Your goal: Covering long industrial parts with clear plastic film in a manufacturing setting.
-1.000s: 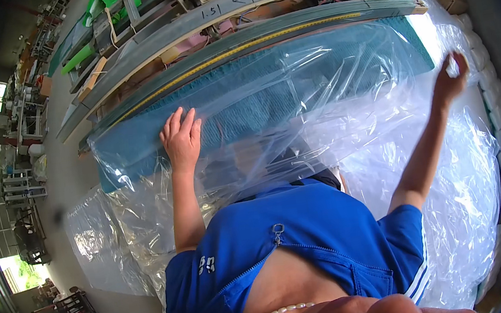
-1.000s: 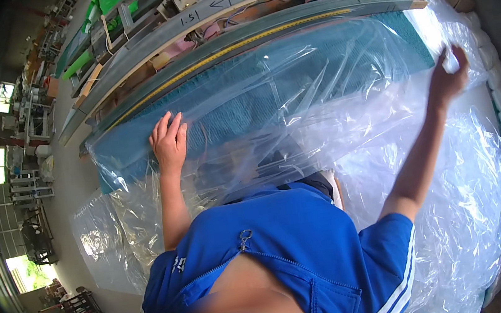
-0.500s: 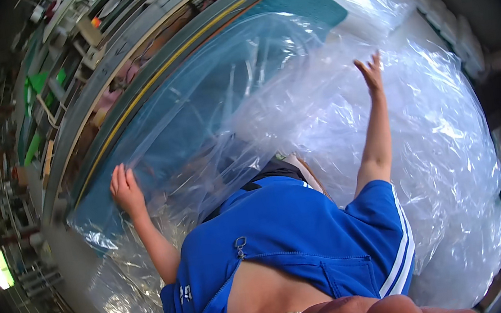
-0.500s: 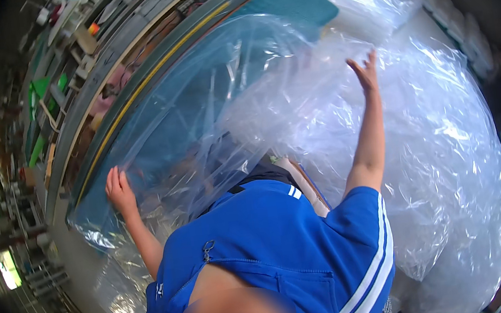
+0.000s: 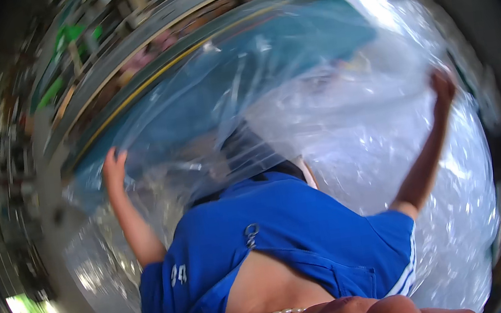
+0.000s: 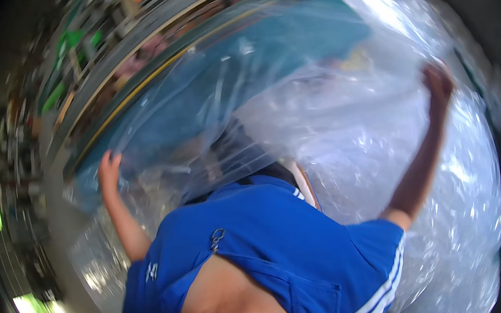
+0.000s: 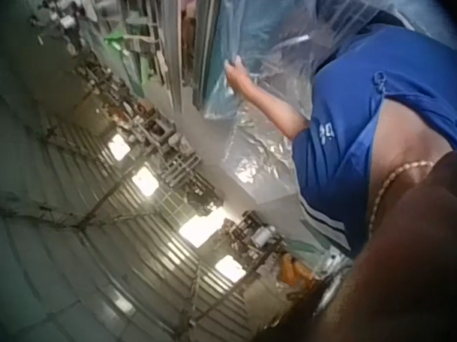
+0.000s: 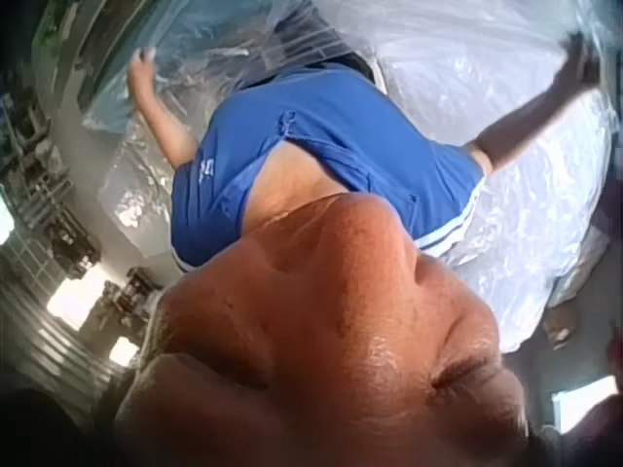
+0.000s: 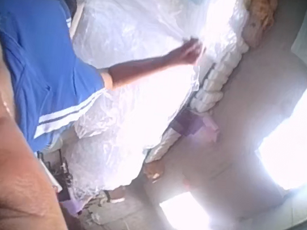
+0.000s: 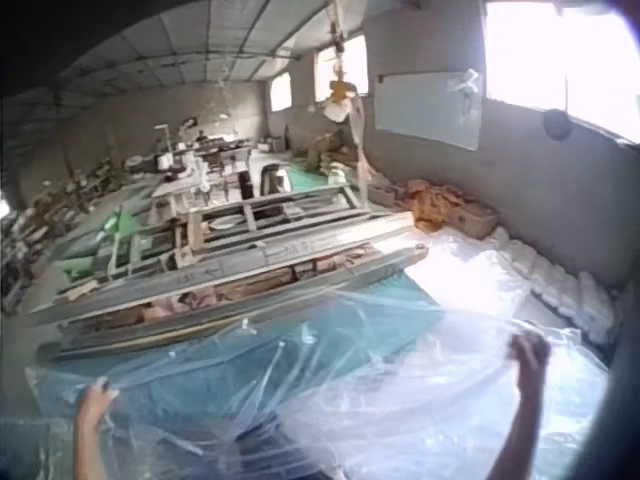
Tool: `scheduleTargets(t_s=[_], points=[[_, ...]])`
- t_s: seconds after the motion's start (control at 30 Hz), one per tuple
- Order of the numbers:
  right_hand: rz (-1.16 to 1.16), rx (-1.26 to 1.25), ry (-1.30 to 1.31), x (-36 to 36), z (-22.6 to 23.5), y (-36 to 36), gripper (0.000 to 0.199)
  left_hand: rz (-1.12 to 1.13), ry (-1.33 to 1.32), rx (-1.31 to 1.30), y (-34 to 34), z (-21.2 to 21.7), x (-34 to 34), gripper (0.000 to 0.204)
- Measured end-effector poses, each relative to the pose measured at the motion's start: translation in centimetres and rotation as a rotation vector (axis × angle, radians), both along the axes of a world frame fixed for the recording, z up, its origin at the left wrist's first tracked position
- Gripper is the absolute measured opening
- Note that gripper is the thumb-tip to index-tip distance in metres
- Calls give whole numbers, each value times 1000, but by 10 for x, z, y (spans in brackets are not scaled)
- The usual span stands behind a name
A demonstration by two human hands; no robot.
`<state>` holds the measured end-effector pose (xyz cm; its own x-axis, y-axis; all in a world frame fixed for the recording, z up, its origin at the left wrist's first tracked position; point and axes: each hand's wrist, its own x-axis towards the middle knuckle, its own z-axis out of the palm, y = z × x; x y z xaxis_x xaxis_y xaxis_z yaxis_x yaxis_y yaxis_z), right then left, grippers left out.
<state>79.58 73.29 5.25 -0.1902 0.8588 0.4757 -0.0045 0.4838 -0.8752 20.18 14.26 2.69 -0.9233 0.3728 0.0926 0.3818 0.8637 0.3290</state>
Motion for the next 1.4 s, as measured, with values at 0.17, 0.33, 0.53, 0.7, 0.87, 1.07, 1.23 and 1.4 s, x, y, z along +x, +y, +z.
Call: scheduleTargets(t_s=[0.17, 0.33, 0.53, 0.7, 0.87, 1.07, 1.23, 1.4], points=[[-248, 175, 83, 43, 53, -56, 20, -274, -53, 110, 127, 5, 44, 19], [-306, 410, -46, 10, 102, -83, 21, -1257, 8, 524, 259, -64, 216, 17], [-226, 592, -134, -65, 145, -74, 22, -1091, -273, 84, 226, -230, 136, 25], [-162, 674, -203, -121, 153, -58, 23, -381, -239, -158, 72, -226, 29, 32], [-22, 771, -201, -195, 169, -50, 24, -489, -440, 445, -34, -46, 109, 26], [64, 843, -222, -258, 182, -44, 25, 387, -493, -360, -216, -160, 129, 34], [113, 870, -261, -293, 178, -39, 25, 300, -315, -203, -204, -221, 144, 63], [128, 850, -311, -299, 161, -34, 26, 193, -729, -329, -186, -295, 162, 52]])
